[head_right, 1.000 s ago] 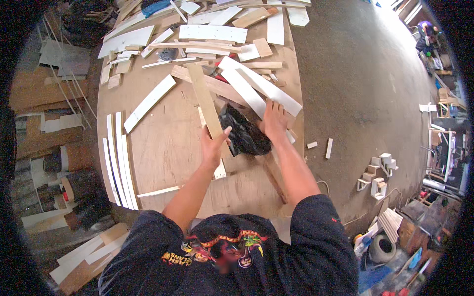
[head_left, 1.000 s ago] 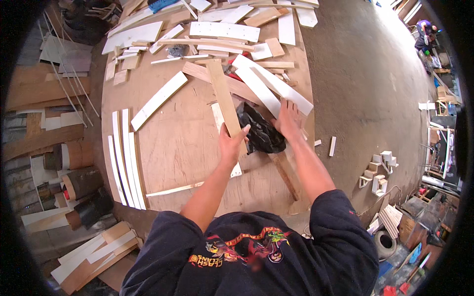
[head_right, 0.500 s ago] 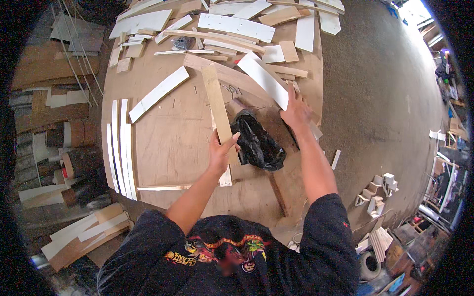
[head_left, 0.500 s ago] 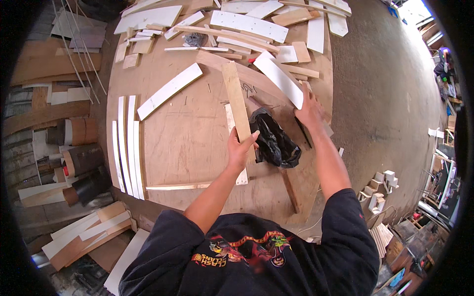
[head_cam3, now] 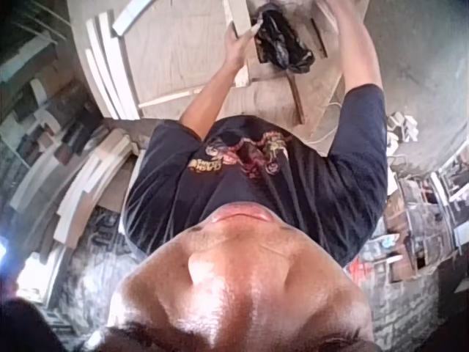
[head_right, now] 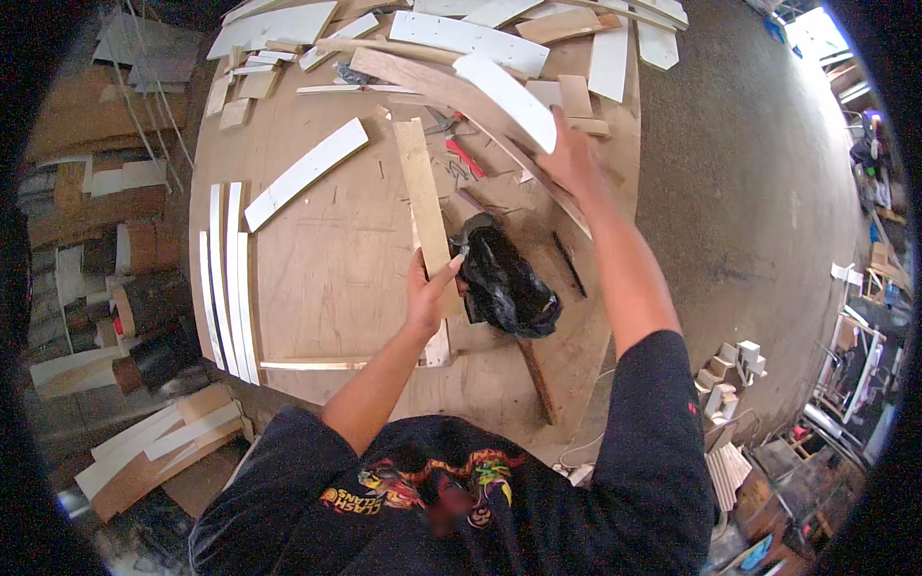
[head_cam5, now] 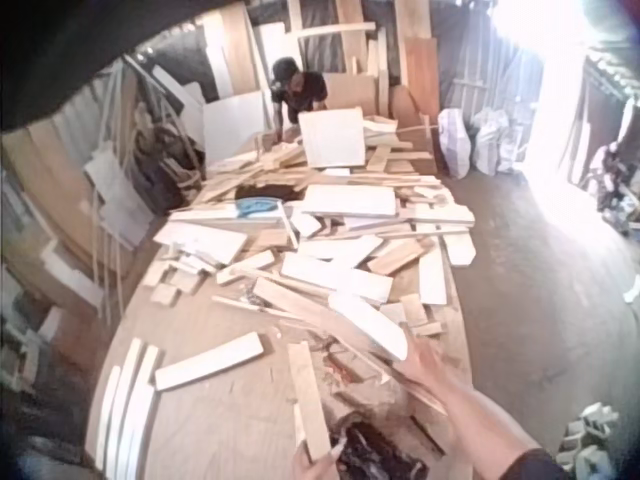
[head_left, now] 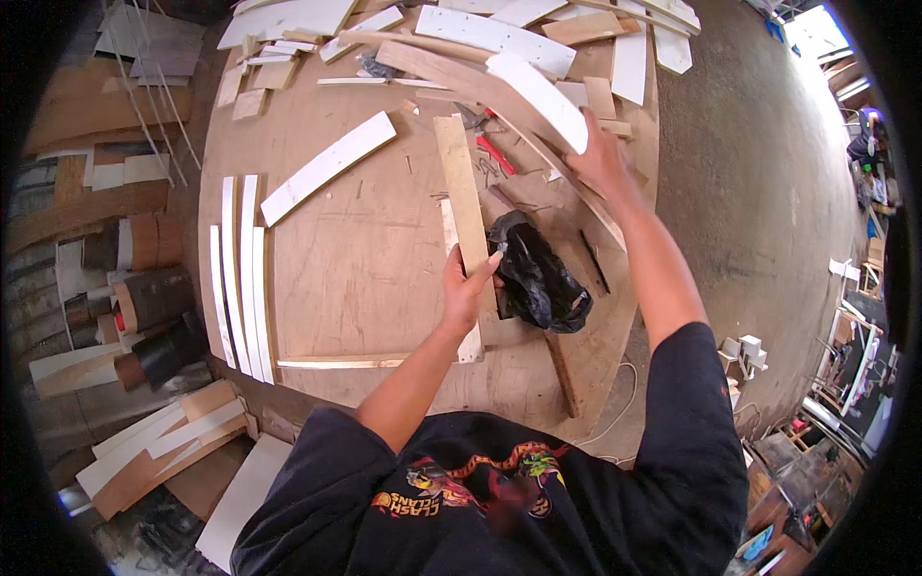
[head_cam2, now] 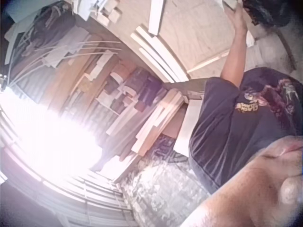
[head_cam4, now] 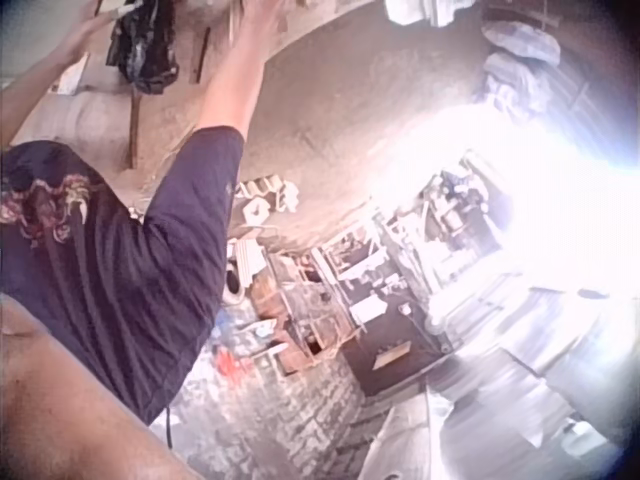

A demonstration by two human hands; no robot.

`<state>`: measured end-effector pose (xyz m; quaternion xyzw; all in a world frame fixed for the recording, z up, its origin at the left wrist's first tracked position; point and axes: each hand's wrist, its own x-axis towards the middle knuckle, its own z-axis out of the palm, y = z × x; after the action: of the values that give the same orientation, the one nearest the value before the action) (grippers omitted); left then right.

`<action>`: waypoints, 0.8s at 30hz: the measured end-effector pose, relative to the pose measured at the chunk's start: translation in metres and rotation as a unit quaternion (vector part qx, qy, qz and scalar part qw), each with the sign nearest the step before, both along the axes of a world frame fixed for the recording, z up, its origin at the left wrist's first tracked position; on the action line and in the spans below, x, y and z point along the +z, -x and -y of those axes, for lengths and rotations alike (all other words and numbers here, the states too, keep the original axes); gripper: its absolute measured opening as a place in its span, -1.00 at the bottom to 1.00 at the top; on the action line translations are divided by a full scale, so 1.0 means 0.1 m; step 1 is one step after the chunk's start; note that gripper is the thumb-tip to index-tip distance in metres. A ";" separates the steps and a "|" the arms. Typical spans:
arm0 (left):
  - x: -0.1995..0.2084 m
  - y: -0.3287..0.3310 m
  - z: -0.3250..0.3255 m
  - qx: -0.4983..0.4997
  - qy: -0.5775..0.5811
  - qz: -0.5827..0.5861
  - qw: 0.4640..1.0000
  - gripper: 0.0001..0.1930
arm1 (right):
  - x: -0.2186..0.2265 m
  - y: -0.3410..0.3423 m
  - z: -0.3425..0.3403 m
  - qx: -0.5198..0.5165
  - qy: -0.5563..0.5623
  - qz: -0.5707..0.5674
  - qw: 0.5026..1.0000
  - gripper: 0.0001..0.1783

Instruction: The person joins wooden pieces together to form a frame, using a hammer to drive nails through the joints and aligning the components by hand on a wooden work surface.

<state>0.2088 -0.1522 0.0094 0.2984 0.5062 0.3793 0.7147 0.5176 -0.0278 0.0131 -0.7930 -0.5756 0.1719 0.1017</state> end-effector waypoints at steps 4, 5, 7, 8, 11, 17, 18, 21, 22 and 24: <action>0.17 0.04 -0.02 0.015 0.031 0.003 0.999 -0.63 | 0.09 -0.16 -0.46 -0.008 -0.009 -0.011 1.000 -0.01; 0.20 0.06 -0.02 0.011 0.033 -0.008 0.999 -0.63 | 0.11 -0.12 -0.46 -0.007 -0.009 -0.012 1.000 -0.01; 0.21 0.10 0.00 0.007 0.035 -0.018 0.999 -0.62 | 0.15 -0.01 -0.47 -0.055 -0.078 0.208 0.974 0.07; 0.17 0.14 0.02 0.013 0.032 -0.006 0.999 -0.63 | 0.16 0.10 -0.42 -0.054 -0.078 0.210 0.973 0.07; 0.15 0.25 0.07 0.023 0.029 0.009 0.999 -0.64 | 0.16 0.66 0.22 -0.020 -0.060 0.008 0.998 0.24; 0.15 0.50 0.23 -0.007 0.043 0.023 0.999 -0.69 | 0.29 1.34 1.99 0.036 0.127 -0.115 0.985 -0.28; 0.20 0.51 0.24 -0.028 0.046 0.009 0.998 -0.68 | -0.10 1.17 2.20 0.005 0.062 -0.107 0.992 -0.32; 0.28 0.72 0.32 -0.047 0.040 -0.008 0.998 -0.67 | -0.08 0.98 2.35 -0.014 -0.063 -0.051 0.997 -0.45; 0.29 0.75 0.35 -0.049 0.037 -0.008 0.998 -0.67 | -0.07 0.87 2.36 -0.037 -0.065 -0.031 0.997 -0.45; 0.31 0.80 0.46 -0.049 0.047 -0.007 0.998 -0.64 | 0.14 0.93 2.37 -0.058 -0.066 -0.010 0.996 -0.44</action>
<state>0.1288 -0.1978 0.0401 0.2911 0.5130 0.3175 0.7425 0.4250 -0.2650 0.0272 -0.8148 -0.5377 0.1352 0.1695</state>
